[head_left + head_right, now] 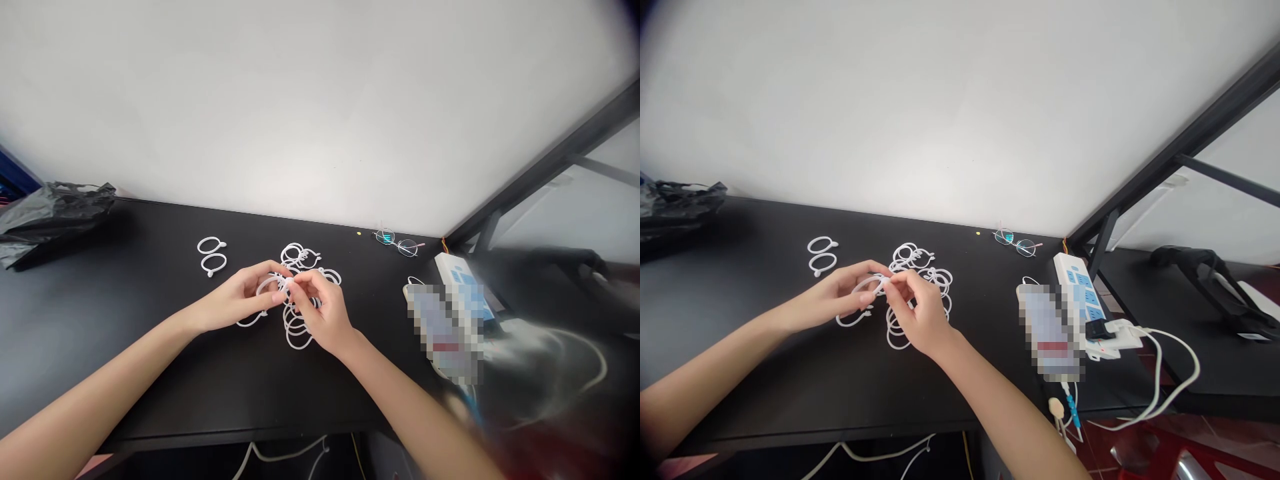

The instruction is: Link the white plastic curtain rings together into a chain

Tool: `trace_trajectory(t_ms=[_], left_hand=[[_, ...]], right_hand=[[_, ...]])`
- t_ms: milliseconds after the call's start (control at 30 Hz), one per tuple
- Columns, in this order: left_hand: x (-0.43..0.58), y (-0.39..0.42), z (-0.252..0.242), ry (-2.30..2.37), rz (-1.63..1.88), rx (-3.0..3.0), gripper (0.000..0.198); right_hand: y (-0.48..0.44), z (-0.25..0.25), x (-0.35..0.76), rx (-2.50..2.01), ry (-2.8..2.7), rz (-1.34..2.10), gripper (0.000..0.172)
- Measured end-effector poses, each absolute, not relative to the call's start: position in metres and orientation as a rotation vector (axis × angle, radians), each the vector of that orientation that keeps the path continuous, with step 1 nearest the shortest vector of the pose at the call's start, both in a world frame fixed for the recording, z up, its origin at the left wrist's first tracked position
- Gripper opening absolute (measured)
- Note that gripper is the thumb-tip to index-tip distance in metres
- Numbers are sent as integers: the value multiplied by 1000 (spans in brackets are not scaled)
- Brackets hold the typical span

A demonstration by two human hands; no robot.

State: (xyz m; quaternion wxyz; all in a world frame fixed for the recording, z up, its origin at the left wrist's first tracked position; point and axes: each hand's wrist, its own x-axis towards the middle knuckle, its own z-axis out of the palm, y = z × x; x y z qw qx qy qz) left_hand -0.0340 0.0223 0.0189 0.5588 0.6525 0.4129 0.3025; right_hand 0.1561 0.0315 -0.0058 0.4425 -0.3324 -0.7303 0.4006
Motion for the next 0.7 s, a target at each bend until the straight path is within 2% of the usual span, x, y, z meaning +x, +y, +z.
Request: trace_trajectory(t_ms=[167,700], left_hand=[[-34,23,14,1017,706,1608,31],[-32,23,17,968,659,1610,32]], right_hand=[[31,-6,155,-830,-1809,979,14],[32,-5,159,-840,-1920,873,26]])
